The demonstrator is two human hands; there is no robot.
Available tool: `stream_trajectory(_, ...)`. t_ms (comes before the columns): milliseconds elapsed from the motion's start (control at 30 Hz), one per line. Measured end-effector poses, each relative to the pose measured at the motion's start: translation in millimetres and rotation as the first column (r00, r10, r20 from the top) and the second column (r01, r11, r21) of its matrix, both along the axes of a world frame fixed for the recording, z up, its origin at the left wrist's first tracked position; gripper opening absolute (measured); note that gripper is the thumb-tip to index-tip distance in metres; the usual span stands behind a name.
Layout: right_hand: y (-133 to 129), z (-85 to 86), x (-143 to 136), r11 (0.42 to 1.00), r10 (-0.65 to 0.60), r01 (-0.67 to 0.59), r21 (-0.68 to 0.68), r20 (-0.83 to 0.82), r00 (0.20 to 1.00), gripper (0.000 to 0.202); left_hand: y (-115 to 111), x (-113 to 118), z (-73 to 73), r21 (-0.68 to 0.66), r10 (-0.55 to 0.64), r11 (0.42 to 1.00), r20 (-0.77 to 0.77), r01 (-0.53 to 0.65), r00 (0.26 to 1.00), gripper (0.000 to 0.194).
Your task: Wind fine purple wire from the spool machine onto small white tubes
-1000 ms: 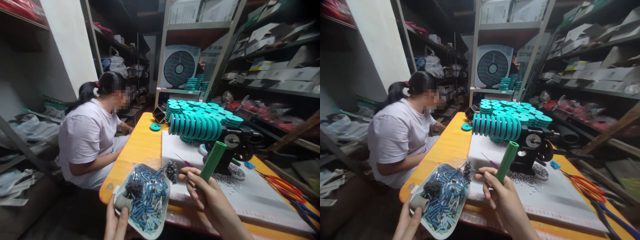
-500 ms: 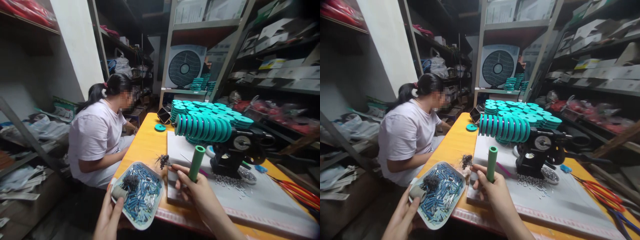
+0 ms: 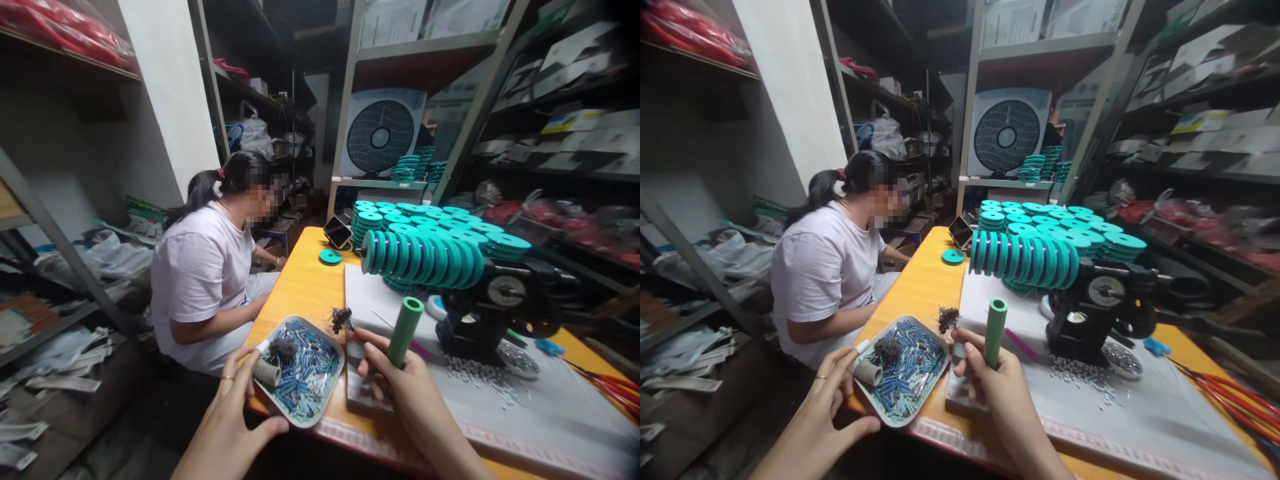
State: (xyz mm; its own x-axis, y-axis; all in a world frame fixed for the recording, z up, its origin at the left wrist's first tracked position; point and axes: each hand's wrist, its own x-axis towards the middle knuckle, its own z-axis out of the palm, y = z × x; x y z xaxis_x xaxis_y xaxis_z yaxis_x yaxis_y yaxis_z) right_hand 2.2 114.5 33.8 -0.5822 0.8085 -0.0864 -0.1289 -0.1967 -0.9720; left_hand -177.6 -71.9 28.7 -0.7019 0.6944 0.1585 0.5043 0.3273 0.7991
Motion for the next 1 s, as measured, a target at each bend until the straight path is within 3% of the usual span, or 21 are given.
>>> stream_trajectory(167, 1.4, -4.8, 2.4, 1.000, -0.002, 0.002, 0.004, -0.010, 1.000, 0.054, 11.6, 0.6, 7.3, -0.185, -0.080, 0.980, -0.036, 0.072, 0.996, 0.071)
stream_trajectory(367, 9.0, -4.0, 9.1, 0.998, -0.034, 0.034, 0.049, -0.016, 0.999, 0.054, 40.6, 14.2, 5.5, -0.266, -0.045, 0.964, -0.198, -0.010, 0.979, 0.076)
stream_trajectory(500, 14.1, -8.3, 11.6, 0.995, -0.068, 0.069, 0.067, -0.017, 0.998, 0.051, 52.5, 12.9, 5.9, -0.250, -0.054, 0.968, -0.162, 0.012, 0.985, 0.077)
stream_trajectory(633, 13.2, -12.2, 12.3, 0.995, -0.077, 0.078, 0.067, -0.022, 0.997, 0.053, 58.8, -5.7, 15.1, -0.150, -0.093, 0.986, -0.134, 0.073, 0.987, 0.072)
stream_trajectory(867, 7.4, -9.6, 15.2, 0.995, -0.074, 0.075, 0.058, -0.022, 0.997, 0.057, 88.0, -28.1, 33.9, -0.100, -0.288, 0.956, -0.157, 0.275, 0.945, 0.034)
stream_trajectory(1000, 7.2, -9.4, 15.9, 0.996, -0.074, 0.075, 0.044, -0.021, 0.997, 0.057, 101.9, -27.0, 37.0, -0.048, -0.287, 0.958, -0.162, 0.283, 0.944, 0.026)
